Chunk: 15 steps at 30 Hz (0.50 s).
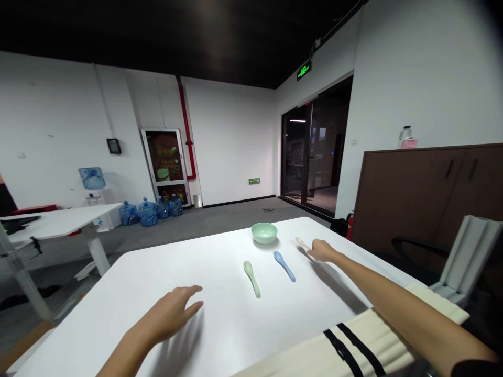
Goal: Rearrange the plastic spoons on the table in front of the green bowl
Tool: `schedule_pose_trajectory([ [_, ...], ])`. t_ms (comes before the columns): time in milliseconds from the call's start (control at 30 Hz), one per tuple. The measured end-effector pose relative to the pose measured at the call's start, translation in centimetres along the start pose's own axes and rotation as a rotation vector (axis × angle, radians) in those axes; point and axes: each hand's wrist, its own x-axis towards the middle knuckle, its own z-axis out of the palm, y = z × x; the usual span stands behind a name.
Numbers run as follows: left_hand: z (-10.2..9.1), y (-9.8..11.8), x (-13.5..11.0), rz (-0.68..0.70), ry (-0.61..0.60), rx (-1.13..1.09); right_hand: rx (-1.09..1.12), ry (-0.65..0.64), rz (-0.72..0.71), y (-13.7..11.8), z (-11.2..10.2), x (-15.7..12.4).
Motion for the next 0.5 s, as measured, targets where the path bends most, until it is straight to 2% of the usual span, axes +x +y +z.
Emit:
schedule_pose_trajectory([
  [233,-0.4,0.5,-0.1,-0.011,-0.004,-0.01,0.072,0.169,-0.072,-7.9,-2.2,0.9],
  [367,-0.7,0.7,-0.4,-0.019,-0.002,-0.027,0.1,0.207,-0.066,-12.2,-1.8,2.5],
  [500,-0.7,0.9,-0.4,-0.032,-0.007,-0.012,0.099,0.228,-0.047,-15.0,-0.5,4.3],
])
